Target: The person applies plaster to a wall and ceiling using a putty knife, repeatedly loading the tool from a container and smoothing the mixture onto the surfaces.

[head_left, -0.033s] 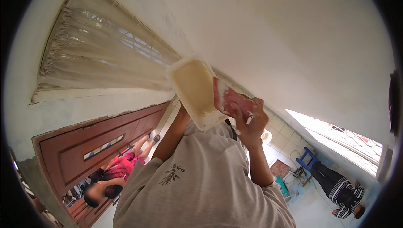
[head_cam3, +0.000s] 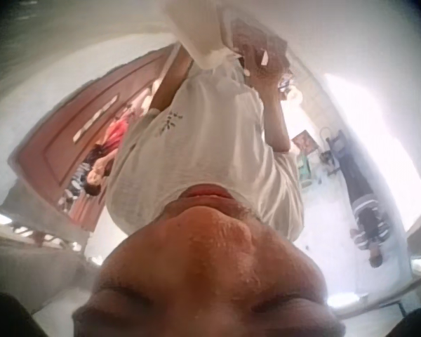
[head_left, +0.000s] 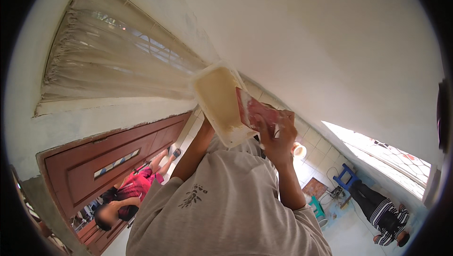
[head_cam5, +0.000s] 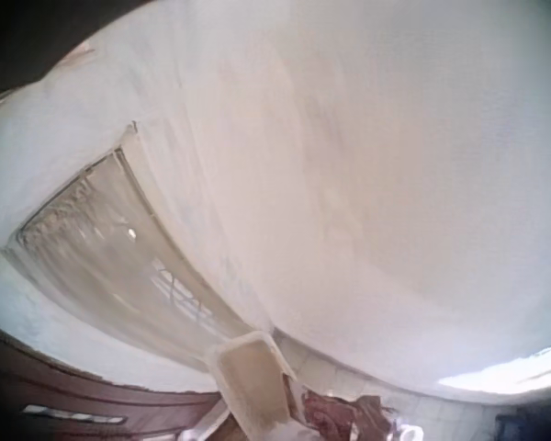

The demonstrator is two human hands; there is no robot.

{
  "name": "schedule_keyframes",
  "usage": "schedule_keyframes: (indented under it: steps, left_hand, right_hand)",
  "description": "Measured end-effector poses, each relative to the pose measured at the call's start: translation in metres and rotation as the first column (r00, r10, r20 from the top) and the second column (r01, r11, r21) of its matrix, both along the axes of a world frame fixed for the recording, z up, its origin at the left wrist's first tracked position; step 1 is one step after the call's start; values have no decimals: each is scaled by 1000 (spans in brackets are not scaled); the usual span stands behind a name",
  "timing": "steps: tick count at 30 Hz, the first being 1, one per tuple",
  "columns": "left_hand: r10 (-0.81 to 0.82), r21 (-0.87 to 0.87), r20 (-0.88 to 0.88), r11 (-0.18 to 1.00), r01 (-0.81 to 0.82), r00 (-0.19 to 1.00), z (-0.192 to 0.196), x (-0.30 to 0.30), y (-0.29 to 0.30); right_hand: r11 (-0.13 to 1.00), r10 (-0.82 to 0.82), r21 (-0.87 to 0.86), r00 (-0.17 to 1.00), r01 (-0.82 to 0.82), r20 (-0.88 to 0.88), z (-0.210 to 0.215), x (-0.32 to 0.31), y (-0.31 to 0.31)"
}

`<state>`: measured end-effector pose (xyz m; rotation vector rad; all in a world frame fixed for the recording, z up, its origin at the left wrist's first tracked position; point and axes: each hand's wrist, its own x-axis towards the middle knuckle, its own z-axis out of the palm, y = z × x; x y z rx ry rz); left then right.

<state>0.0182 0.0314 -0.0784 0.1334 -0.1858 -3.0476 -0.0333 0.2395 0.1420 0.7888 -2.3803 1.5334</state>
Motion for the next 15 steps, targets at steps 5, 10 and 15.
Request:
schedule_keyframes:
  steps: [5,10,15]
  left_hand:
    - [85,-249,255,968,-20,963,13,23,34]
    - [121,-222,301,973,-54,946,16,39,46]
    - [213,-766,228,642,40,950,11,54,48]
  right_hand:
    - [966,-54,254,998,50,9,-48,7,6]
    - [978,-146,166,984,127,105,-91,15,21]
    - [986,-154,91,967,137,205,-139,32,26]
